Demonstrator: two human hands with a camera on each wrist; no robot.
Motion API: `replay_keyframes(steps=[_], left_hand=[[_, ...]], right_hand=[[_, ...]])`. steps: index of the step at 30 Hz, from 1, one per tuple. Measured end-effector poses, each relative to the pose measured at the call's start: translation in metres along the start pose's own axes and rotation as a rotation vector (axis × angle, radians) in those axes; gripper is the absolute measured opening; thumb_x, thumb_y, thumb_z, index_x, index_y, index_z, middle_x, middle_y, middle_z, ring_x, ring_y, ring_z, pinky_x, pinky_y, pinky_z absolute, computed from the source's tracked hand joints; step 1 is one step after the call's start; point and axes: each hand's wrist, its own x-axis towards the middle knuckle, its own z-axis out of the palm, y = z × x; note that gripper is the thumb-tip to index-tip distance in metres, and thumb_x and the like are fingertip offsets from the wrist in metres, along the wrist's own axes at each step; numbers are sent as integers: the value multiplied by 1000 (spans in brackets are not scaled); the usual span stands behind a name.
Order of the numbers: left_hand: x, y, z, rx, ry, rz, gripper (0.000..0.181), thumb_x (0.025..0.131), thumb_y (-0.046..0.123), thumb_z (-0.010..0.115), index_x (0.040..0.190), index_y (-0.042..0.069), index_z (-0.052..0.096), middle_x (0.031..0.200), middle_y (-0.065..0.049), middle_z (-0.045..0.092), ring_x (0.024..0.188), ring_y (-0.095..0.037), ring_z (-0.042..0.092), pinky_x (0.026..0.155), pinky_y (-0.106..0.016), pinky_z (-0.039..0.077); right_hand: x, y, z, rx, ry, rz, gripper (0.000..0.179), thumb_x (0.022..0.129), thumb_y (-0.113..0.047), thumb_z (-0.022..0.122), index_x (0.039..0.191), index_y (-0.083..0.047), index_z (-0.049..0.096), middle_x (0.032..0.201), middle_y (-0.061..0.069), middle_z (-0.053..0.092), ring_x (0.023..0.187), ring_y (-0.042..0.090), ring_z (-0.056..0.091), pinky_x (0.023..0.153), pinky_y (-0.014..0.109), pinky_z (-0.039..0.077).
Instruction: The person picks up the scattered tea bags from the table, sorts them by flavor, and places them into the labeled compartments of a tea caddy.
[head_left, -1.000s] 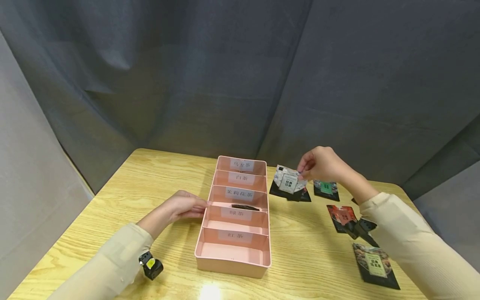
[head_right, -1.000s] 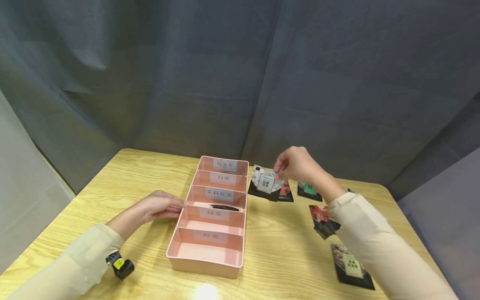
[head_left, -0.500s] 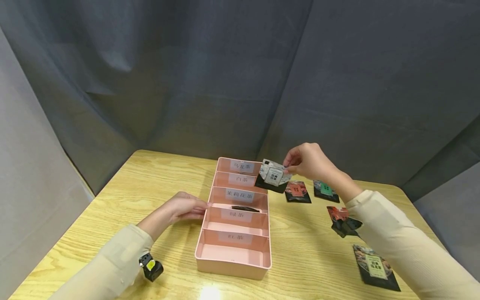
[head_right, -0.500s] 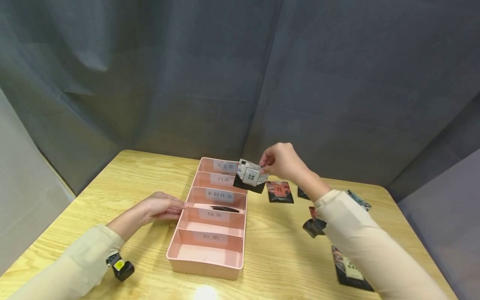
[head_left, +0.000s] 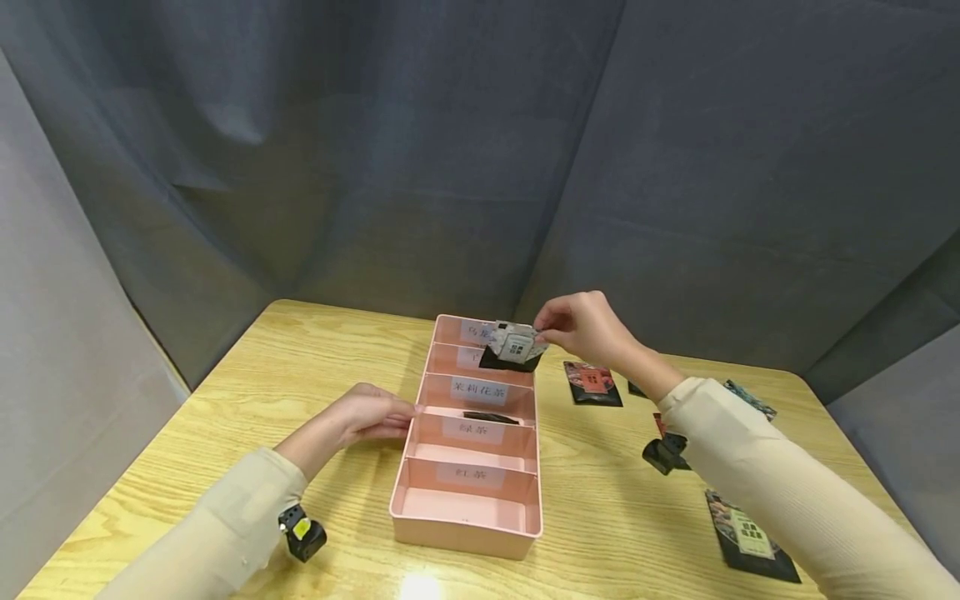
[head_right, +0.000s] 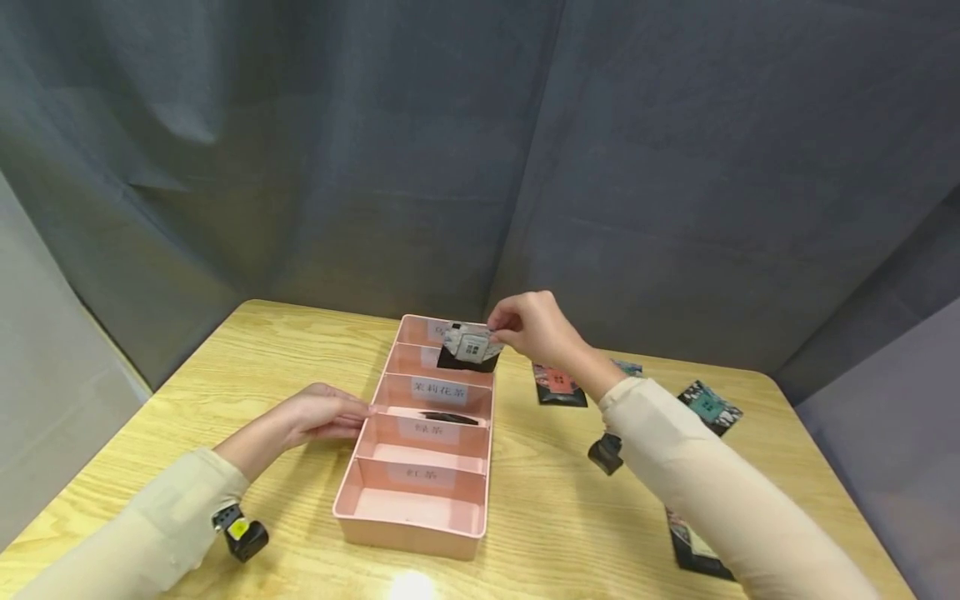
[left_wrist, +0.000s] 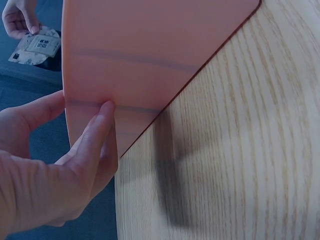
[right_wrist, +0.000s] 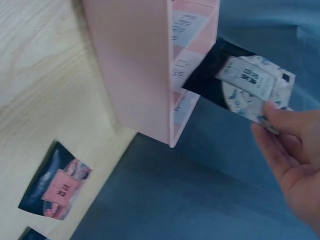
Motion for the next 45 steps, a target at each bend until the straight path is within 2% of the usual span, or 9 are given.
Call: replay_keyframes(steps=[4,9,18,23,28,36,45], left_hand=[[0,1,-1,1,5,0,34,89,6,64,114,-17,58,103,-20,73,90,-18,72,85,-31,62],[2,1,-1,-1,8,-1,34,89,6,64,114,-17,59,103,-21,73,89,-18,72,84,-31,62],[3,-1,0,-19,9,-1,33,89,5,64,113,-18,58,100,-20,73,87,-18,72,82,-30,62],[4,0,1,-25,8,-1,34,89,4,64,114,-18,58,99,-19,74,86,-17,72,82,-30,63],[4,0,1,-14,14,-9,32,88,5,65,112,-17,60,98,-18,74,86,-17,72,82,-30,62],[3,0,2,-1,4,-4,34,89,6,64,113,-17,59,111,-25,69,97,-25,72,85,-31,62],[5,-1,1,-4,6,-6,34,89,5,63,114,-17,58,114,-27,67,101,-28,70,85,-31,62]], right_hand=[[4,10,11,57,6,-38,6,79,-5,77,84,-7,74,79,7,74,67,14,68,59,17,57],[8,25,25,83,7,-100,6,79,-3,76,85,-5,74,81,8,75,72,16,71,65,23,62],[3,31,56,-14,-2,-146,6,80,1,73,83,-4,72,81,9,74,73,16,70,66,31,63],[0,31,66,-52,9,-179,8,79,3,71,80,-4,71,77,7,72,69,13,66,62,30,61],[2,30,68,-70,-1,-202,7,78,3,72,79,-4,71,75,6,72,66,11,65,58,29,60],[5,32,66,-107,-87,-184,8,76,0,75,78,-7,73,75,4,72,65,9,65,55,18,55],[2,32,65,-91,-156,-193,5,76,-3,76,77,-7,72,73,3,71,62,3,61,54,14,53]])
